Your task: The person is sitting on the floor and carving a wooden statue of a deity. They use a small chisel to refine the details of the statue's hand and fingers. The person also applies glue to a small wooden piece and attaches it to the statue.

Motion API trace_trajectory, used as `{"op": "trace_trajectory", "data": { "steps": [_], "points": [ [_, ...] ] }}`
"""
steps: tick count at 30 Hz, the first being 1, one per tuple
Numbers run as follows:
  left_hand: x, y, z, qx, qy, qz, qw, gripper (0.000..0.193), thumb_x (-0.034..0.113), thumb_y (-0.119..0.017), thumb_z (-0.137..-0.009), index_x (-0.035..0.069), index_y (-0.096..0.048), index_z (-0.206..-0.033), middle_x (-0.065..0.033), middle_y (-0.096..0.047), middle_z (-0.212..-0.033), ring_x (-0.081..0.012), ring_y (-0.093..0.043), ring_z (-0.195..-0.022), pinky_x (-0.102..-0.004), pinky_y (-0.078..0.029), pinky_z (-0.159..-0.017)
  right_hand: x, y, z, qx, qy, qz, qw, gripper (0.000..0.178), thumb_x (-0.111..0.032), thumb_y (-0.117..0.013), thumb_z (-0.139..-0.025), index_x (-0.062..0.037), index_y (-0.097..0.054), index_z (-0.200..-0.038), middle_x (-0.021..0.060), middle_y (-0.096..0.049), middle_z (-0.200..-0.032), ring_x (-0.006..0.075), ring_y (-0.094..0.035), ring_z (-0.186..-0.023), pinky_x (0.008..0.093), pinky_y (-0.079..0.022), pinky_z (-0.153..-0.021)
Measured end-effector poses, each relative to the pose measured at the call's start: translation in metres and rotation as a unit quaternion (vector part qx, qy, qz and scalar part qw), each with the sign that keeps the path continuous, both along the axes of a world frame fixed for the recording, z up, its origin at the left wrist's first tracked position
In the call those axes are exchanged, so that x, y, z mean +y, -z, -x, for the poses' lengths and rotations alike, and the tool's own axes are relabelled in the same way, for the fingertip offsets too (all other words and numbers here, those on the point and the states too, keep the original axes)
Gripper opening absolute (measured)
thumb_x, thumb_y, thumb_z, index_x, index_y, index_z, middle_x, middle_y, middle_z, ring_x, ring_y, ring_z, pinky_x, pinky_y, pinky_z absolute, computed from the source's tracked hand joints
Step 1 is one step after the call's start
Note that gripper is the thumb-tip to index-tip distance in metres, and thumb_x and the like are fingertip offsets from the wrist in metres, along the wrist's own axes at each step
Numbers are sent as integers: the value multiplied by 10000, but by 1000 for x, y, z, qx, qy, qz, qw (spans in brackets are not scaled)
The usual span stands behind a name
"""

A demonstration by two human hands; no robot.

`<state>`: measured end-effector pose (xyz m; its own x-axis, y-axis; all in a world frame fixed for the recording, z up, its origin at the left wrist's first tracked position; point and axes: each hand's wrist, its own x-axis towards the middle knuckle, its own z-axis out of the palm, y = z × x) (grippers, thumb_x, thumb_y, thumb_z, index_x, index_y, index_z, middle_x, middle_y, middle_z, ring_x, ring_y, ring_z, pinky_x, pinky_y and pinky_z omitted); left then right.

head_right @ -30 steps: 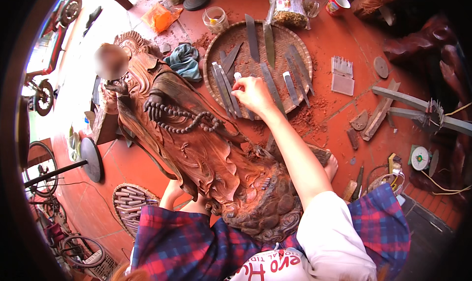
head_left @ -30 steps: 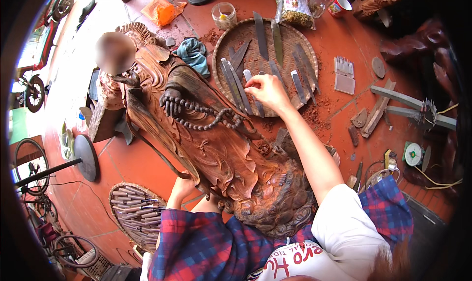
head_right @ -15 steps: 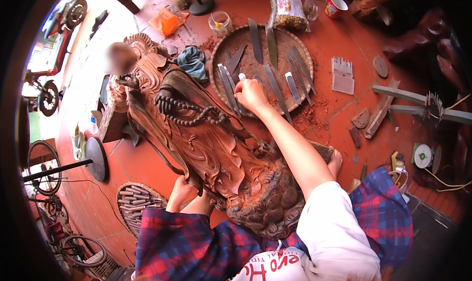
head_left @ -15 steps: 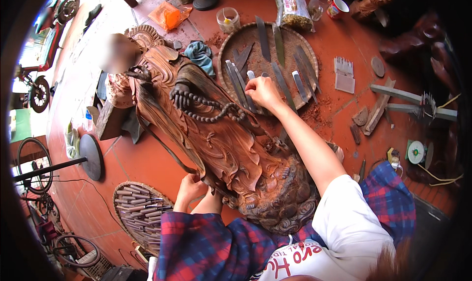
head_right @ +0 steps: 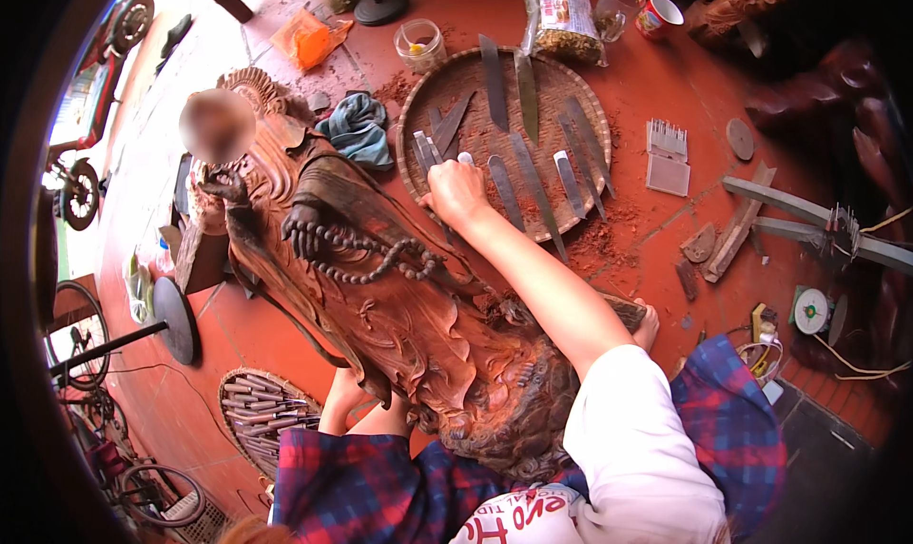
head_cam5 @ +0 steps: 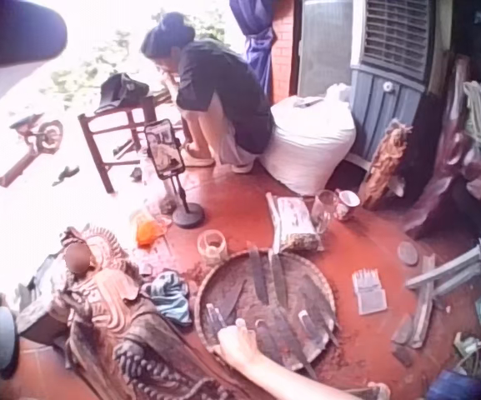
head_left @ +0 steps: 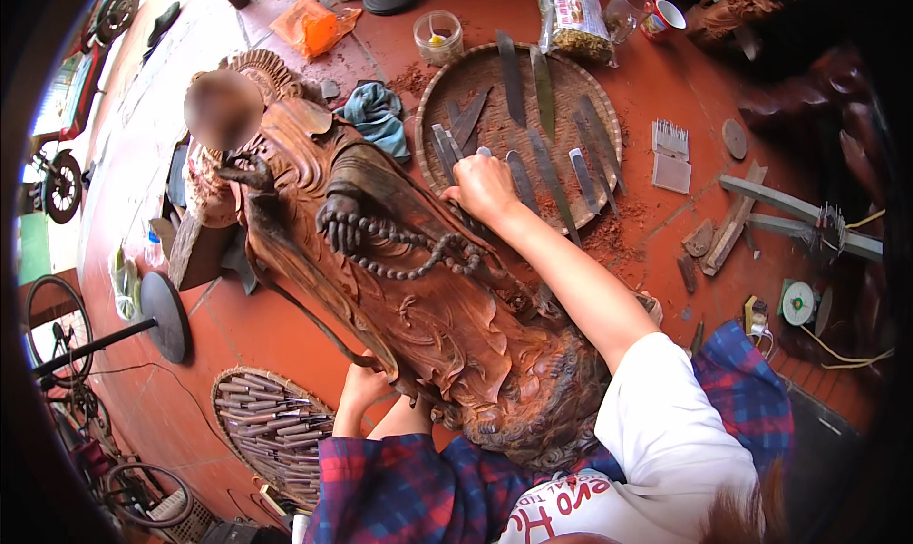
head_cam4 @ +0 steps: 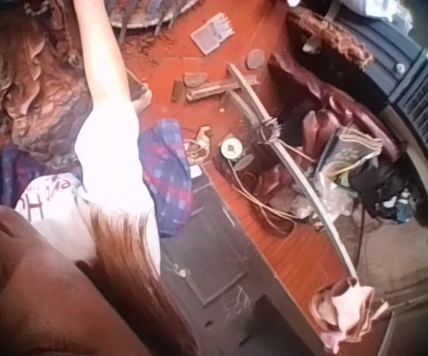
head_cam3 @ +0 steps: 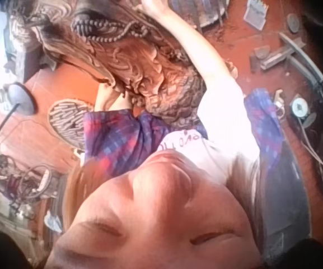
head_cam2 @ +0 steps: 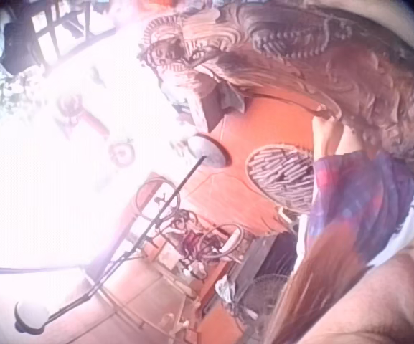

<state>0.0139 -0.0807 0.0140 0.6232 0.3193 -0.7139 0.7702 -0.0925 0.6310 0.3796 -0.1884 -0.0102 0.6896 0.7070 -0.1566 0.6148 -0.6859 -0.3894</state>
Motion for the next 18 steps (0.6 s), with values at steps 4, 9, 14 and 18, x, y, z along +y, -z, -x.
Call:
{"op": "trace_trajectory", "data": {
  "steps": [4,9,14,18],
  "points": [
    [1,-11,-10,-11,11,16,1000,262,45,-707,-816,-12,-653,-1066,-50,-722,-923,-122,-662,-833,-299,-526,-738,9,-8,-8,64,-13,14,998,325,-264,-841,-740,40,-736,-781,255,-708,-800,408,-714,-817,483,-579,-741],
    [-2,-13,-20,4,42,-7,999,235,54,-716,-814,4,-672,-1039,-50,-721,-894,-118,-663,-829,-298,-528,-738,5,-8,-5,41,-3,35,999,153,-96,-670,-797,42,-727,-765,266,-705,-813,422,-717,-813,502,-581,-742],
    [5,-2,-11,100,44,-1,994,255,105,-738,-790,23,-665,-1020,-67,-714,-890,-136,-666,-844,-313,-534,-758,27,-4,17,-40,-54,96,993,136,-72,-641,-796,-69,-760,-732,186,-735,-782,320,-752,-774,412,-598,-658],
    [6,4,-3,65,-1,15,998,274,174,-744,-791,31,-659,-1010,-102,-718,-897,-185,-694,-865,-343,-545,-790,5,-3,-4,-10,40,52,998,171,-110,-602,-782,0,-732,-769,251,-705,-786,400,-726,-798,516,-584,-713]
  ]
}}
